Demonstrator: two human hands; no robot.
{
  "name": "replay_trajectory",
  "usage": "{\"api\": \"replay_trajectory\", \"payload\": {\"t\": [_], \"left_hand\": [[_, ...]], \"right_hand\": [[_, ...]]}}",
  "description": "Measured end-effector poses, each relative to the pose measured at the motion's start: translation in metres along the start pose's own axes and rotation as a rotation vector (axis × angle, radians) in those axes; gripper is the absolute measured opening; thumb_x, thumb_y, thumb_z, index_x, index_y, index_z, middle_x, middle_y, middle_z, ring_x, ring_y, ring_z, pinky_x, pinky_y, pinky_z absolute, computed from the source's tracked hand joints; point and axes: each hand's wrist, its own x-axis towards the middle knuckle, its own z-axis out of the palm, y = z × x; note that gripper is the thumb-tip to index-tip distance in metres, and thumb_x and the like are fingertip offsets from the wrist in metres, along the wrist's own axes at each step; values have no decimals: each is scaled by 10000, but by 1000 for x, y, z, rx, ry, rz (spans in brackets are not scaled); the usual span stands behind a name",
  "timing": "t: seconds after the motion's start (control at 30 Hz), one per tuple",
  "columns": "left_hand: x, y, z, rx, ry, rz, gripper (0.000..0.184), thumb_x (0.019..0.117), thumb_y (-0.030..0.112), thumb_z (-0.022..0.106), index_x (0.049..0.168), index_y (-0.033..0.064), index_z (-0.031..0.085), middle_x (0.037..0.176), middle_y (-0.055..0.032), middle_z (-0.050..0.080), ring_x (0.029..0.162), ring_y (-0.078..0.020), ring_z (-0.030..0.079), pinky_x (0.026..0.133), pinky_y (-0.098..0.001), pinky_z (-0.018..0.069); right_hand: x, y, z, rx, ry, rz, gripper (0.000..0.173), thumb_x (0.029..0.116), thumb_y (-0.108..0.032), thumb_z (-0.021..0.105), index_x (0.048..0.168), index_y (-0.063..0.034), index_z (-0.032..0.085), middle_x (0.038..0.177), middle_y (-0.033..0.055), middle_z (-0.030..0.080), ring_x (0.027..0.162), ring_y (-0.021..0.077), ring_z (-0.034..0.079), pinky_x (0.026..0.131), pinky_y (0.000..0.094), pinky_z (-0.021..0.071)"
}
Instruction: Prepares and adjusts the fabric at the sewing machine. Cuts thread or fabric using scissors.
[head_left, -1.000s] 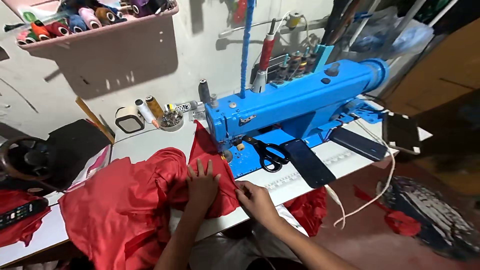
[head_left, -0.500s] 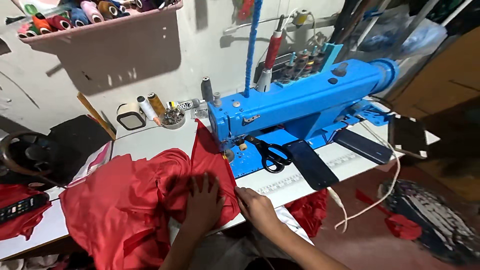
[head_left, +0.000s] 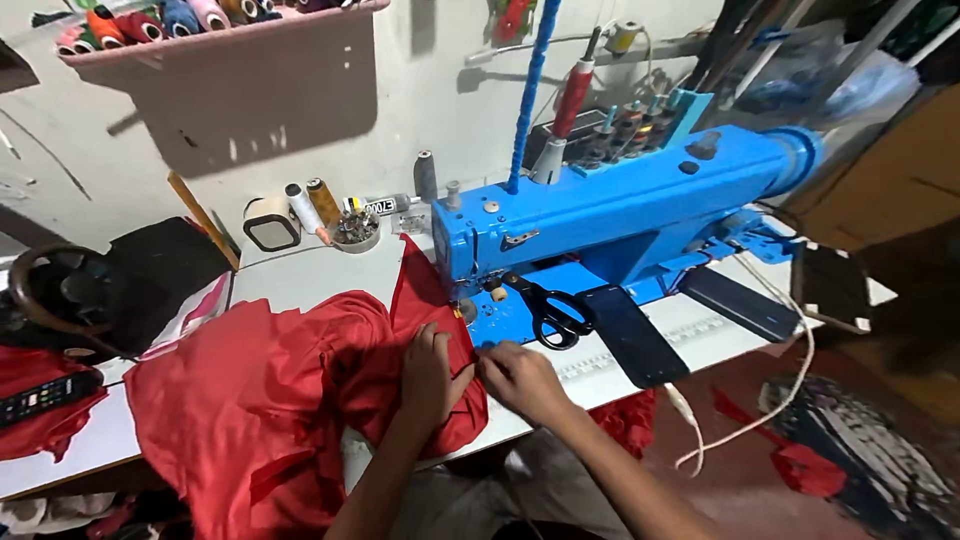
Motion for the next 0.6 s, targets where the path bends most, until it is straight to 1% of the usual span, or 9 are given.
{"api": "replay_trajectory", "payload": {"t": [0.07,0.13,0.17,0.27,0.37,0.5,0.6], "left_hand": [[1,-4,1,16,-13,-4,717,910,528,669,1377,-8,575,1558,-246,432,1490,-406,350,1192,-567,289],[2,-6,2,28,-13,-4,771,910,580,646,1418,9,548,1585,-228,405,1513,-397,312,1213,-595,229],[3,-7,3,32,-11,-8,782,908,593,639,1430,19,538,1593,-222,395,1520,-396,297,1218,-611,202],[4,-7,3,34,-14,-22,801,913,607,620,1455,27,515,1610,-210,373,1538,-391,258,1230,-629,138],[5,-5,5,52,-21,-25,818,926,618,592,1467,11,500,1610,-221,370,1534,-400,263,1225,-642,131],[11,-6,5,69,-40,-40,831,937,627,566,1489,12,474,1617,-216,358,1538,-388,259,1227,-638,133],[15,-7,3,70,-55,-47,840,939,628,566,1506,19,455,1627,-211,342,1546,-386,239,1228,-642,122]], "right_hand": [[22,11,-1,-26,-2,-40,302,1000,-134,507,1131,-45,764,964,173,713,849,334,711,717,516,579],[36,19,3,-61,-69,-49,327,979,-84,515,1191,-86,765,1035,195,699,959,362,687,808,522,565],[39,22,7,-83,-77,-60,322,976,-75,527,1186,-101,771,1041,198,696,984,367,680,830,518,562],[39,30,21,-134,43,-134,296,941,-62,561,1115,-110,796,943,176,696,898,356,686,761,493,574],[36,32,25,-159,85,-140,297,939,-62,566,1119,-118,796,936,173,693,883,362,680,746,490,572],[38,34,27,-200,114,-120,326,950,-68,565,1156,-182,792,943,175,680,896,374,656,771,514,534],[40,33,29,-241,115,-107,373,928,-48,582,1191,-223,782,951,179,674,893,381,649,759,514,524]]}}
